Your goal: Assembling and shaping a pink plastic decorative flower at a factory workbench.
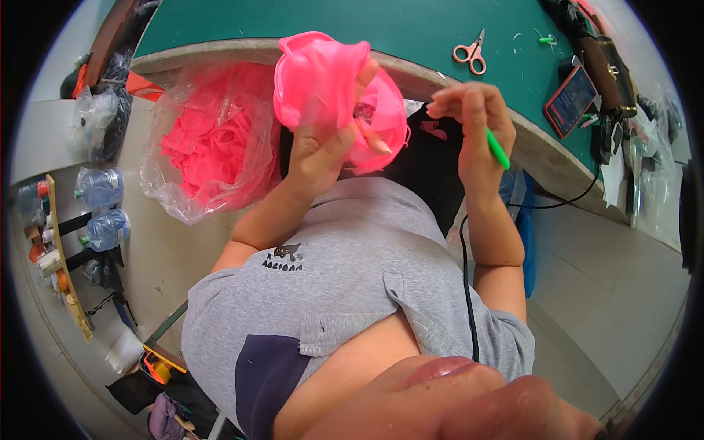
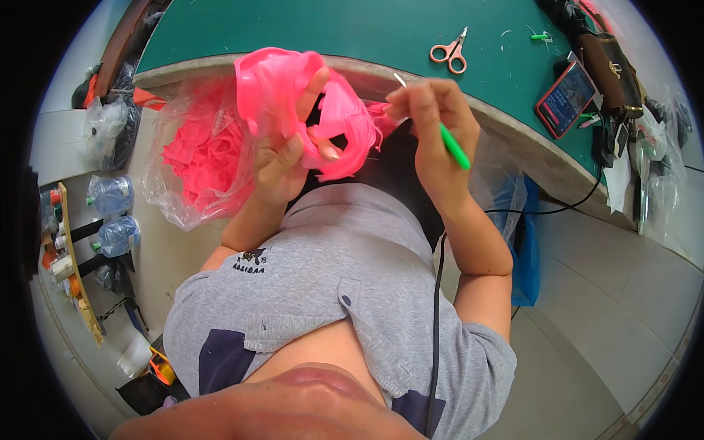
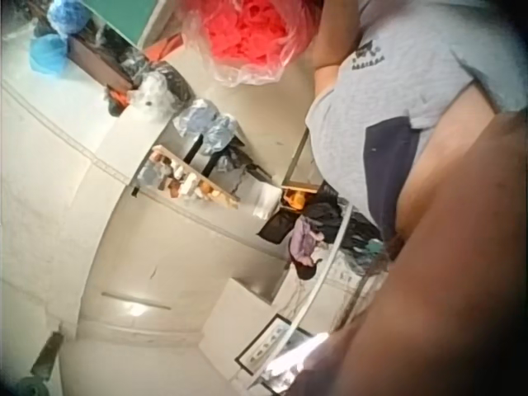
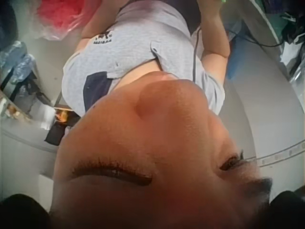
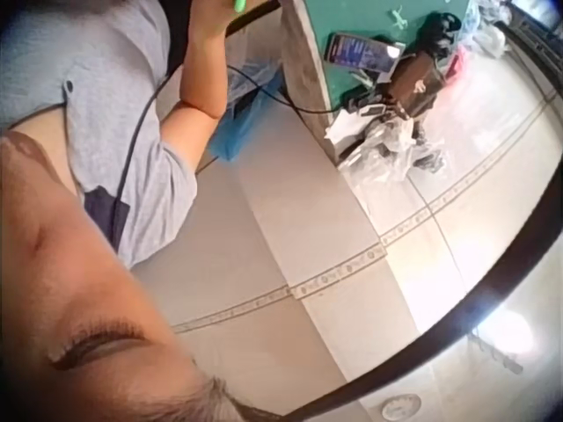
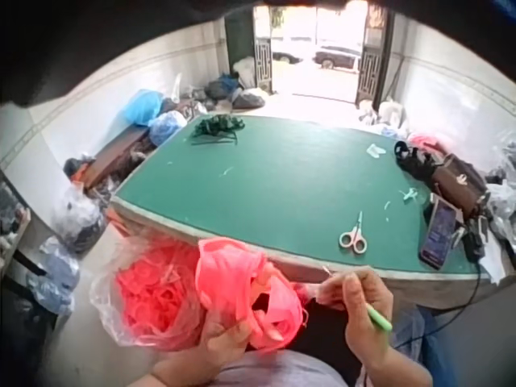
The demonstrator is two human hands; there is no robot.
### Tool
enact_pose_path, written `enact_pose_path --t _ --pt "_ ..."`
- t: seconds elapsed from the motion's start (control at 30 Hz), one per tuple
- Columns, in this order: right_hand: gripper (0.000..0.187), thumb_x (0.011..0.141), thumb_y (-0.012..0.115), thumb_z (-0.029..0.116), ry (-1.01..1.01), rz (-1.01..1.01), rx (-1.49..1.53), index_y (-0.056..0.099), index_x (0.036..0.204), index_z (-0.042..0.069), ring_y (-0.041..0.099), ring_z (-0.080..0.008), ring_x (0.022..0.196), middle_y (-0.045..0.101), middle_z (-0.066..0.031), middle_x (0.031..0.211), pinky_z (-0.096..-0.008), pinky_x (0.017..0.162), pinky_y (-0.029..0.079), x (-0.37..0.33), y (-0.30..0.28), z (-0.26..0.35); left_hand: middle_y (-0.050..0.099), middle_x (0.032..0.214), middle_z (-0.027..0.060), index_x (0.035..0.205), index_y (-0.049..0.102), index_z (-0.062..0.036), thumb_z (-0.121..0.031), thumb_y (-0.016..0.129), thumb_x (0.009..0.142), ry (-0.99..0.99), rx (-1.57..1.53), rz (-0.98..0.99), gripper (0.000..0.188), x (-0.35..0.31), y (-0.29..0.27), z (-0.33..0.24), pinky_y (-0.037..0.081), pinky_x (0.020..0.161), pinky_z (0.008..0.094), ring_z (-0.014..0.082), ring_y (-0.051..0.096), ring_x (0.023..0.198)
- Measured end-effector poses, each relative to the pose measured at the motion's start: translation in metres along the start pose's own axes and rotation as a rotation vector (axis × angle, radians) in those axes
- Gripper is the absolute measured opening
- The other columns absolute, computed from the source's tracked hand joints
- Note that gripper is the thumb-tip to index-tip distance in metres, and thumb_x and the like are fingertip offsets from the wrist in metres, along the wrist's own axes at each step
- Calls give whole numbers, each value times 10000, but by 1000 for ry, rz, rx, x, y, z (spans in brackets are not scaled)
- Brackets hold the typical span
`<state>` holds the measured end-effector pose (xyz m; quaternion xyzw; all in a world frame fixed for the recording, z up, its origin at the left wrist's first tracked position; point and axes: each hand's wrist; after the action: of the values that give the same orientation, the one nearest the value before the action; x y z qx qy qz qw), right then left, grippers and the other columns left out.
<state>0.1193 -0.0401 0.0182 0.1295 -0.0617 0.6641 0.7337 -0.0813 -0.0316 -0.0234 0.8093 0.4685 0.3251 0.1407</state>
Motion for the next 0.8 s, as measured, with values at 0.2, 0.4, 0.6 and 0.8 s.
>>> enact_pose_path --t 0.2,0.4,0.6,0.8 --pt "199 856 663 174 150 311 -488 595 863 -13 533 -46 643 608 -10 722 -193 571 442 27 11 1 173 1467 269 1468 101 -143 -125 572 882 -79 74 45 753 -6 9 -1 556 706 326 258 661 859" --pt "154 830 670 104 162 568 -431 594 864 -25 567 -66 647 611 -28 730 -212 577 457 36 13 -9 373 1371 157 1452 158 -126 28 497 882 -102 31 101 681 -13 -2 -5 550 710 391 266 657 760" --pt "97 817 612 52 -63 544 -692 624 843 -41 571 -165 555 593 -102 628 -263 540 444 34 23 0 413 1328 142 1430 203 -88 18 500 881 -57 79 97 633 -12 -11 -2 541 731 387 276 656 792" --pt "66 814 603 -11 -304 390 -758 621 875 -26 572 -199 577 606 -119 726 -267 547 449 21 16 13 432 1303 108 1400 250 0 -179 475 944 -97 39 -131 538 -9 -9 -2 394 969 339 172 446 1185"
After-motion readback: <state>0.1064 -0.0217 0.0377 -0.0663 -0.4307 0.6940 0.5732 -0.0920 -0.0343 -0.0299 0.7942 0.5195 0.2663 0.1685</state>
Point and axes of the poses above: each hand's wrist, its own x-axis towards the middle knuckle, its own y-axis out of the palm, z = x × y
